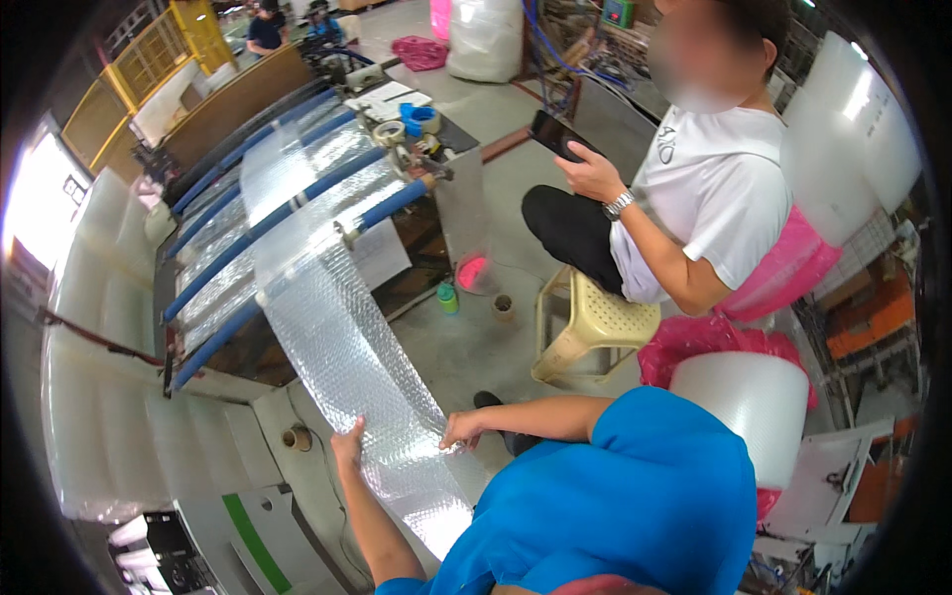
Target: The person pulls a sheet of bubble wrap from a roll on a machine and smooths it out with both hands. They continue to pull and adjust the bubble wrap as it feeds from the machine.
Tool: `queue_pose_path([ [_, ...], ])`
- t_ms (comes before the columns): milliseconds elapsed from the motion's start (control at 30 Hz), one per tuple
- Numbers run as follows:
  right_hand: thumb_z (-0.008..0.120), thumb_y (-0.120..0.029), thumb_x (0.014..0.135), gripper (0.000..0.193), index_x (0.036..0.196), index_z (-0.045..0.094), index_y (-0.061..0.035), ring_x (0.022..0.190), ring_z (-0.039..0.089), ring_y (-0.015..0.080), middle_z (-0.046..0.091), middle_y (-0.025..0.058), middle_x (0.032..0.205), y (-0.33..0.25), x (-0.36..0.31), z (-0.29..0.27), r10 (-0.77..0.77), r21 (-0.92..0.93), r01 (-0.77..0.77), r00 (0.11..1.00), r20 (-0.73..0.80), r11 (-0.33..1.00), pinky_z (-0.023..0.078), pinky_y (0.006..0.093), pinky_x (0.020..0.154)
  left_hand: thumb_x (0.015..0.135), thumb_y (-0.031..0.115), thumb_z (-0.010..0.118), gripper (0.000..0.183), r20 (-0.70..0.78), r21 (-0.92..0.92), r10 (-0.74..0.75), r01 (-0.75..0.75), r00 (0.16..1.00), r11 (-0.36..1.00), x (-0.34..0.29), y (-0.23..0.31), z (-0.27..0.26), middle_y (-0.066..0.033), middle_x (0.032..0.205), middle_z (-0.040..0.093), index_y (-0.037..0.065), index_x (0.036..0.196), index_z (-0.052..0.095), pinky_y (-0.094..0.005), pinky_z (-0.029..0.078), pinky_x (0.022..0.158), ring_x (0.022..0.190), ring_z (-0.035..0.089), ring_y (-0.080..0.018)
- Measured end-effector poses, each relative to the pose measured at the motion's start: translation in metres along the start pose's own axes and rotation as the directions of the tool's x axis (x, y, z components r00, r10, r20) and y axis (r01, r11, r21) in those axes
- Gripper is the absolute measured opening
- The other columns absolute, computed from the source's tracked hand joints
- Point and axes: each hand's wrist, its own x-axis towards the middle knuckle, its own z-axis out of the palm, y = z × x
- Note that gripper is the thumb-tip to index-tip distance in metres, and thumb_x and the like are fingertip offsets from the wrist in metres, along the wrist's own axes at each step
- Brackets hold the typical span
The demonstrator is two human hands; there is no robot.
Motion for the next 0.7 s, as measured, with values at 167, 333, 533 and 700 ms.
queue_pose_path([
  [167,0.059,-0.036,0.072,0.030,0.082,0.062,-0.0086,0.068,0.054,0.0137,0.059,0.0016,0.077,0.032,0.055,-0.027,0.065,0.007,-0.065,0.996,-0.053,0.998,0.048,0.0312,0.051,0.055,0.033,0.074,0.070,-0.149,0.206,-0.029,0.059,0.988,0.977,0.032,-0.010,0.022,-0.0167,0.097,0.053,-0.013,0.099,0.047,-0.0310,0.039,0.078,0.086,0.051,-0.0226],
  [333,0.059,-0.037,0.072,0.029,0.079,0.063,-0.0092,0.068,0.055,0.0136,0.060,0.0001,0.075,-0.012,0.068,-0.058,-0.046,-0.036,0.042,0.991,-0.125,0.998,0.048,0.0316,0.051,0.055,0.035,0.074,0.066,-0.119,0.098,0.042,-0.030,0.992,0.995,0.100,-0.006,0.018,-0.0141,0.093,0.056,-0.010,0.096,0.050,-0.0302,0.040,0.076,0.083,0.052,-0.0204],
  [533,0.058,-0.036,0.072,0.027,0.073,0.063,-0.0096,0.063,0.055,0.0120,0.060,0.0004,0.071,-0.059,0.089,-0.102,-0.089,-0.056,0.077,0.965,-0.245,0.995,0.047,0.0294,0.050,0.054,0.036,0.074,0.067,-0.189,0.075,0.135,-0.123,0.973,0.990,0.144,0.053,0.018,-0.0143,0.095,0.055,-0.010,0.097,0.050,-0.0296,0.040,0.076,0.083,0.052,-0.0199],
  [700,0.057,-0.034,0.073,0.026,0.070,0.063,-0.0089,0.057,0.054,0.0113,0.059,0.0005,0.066,-0.102,0.091,-0.136,-0.245,-0.109,0.221,0.919,-0.308,0.969,0.046,0.0274,0.048,0.056,0.033,0.074,0.065,-0.246,-0.009,0.262,-0.273,0.933,0.962,0.178,0.096,0.020,-0.0143,0.097,0.054,-0.010,0.098,0.049,-0.0293,0.039,0.077,0.085,0.052,-0.0189],
])
